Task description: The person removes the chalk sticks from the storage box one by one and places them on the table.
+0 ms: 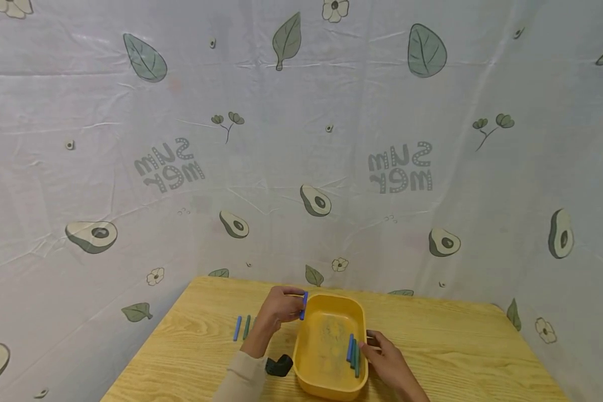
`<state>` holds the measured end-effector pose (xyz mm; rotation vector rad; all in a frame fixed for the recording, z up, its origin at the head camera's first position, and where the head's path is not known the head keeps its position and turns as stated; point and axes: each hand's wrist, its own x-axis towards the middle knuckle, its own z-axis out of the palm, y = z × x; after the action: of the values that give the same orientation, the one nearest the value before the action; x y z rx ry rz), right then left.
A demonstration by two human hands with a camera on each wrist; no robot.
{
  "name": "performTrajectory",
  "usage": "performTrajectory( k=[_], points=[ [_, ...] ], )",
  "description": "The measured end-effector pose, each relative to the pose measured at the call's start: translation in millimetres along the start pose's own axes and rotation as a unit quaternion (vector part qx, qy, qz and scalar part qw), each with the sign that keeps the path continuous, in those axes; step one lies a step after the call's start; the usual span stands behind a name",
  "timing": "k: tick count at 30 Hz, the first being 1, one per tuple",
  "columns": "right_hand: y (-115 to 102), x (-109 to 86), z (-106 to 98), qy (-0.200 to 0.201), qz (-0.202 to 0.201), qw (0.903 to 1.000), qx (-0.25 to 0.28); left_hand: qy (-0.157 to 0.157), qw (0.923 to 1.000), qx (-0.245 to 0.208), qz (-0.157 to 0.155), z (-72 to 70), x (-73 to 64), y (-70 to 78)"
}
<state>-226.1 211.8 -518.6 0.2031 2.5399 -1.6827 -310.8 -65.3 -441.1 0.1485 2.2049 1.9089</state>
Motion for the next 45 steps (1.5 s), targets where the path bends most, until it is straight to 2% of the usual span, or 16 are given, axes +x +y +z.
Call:
performTrajectory(
  k=[10,20,37,45],
  points=[
    [1,-0.6,1,0.002,-0.005,1.0,0.004,0.037,0.9992,0.012,-0.011,-28.5,4.9,-18.7],
    [0,-0.9,1,-0.003,-0.007,0.9999,0.009,0.061,0.998,-0.004,-0.014,-45.6,8.4,-35.4],
    [1,-0.2,-3,-0.013,-0.001,0.9999,0.01,0.087,0.9957,0.006,-0.032,-66.6,10.3,-53.8],
    [2,2.0,-8,-0.019,-0.004,0.9996,0.018,0.111,0.9923,0.015,-0.053,-70.2,14.8,-60.0]
  ],
)
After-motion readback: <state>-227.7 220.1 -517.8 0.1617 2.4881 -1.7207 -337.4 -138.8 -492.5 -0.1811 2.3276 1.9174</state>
